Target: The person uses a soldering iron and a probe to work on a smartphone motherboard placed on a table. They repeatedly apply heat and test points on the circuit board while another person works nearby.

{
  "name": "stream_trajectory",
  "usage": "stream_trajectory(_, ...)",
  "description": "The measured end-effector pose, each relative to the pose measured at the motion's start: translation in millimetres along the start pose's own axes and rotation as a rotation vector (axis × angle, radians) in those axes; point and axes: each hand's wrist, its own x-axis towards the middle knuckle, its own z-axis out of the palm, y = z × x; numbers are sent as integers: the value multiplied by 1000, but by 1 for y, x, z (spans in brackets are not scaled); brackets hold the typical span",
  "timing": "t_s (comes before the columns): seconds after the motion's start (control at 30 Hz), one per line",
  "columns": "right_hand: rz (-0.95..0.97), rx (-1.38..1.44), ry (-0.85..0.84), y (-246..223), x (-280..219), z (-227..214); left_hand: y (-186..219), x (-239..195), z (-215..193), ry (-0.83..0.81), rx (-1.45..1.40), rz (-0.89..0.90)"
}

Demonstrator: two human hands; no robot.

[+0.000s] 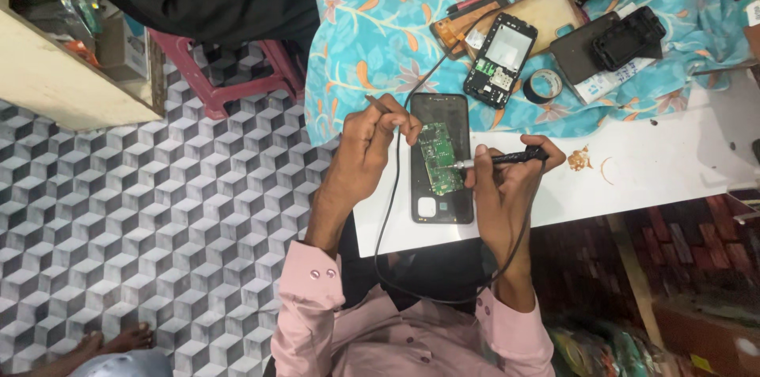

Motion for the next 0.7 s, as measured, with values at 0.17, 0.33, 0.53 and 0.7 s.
stream_trajectory(0.17,174,129,15,-8,-2,1,-1,0,0,-5,-18,0)
stream_trajectory(0.33,34,4,23,-12,-7,1,-2,1,0,1,-40,13)
stream_trajectory(0.53,179,411,58,0,-3,6,-1,1,-2,-15,-62,25)
stream_trajectory(0.7,127,372,17,8,-3,6,-1,2,-2,-10,-99,-6)
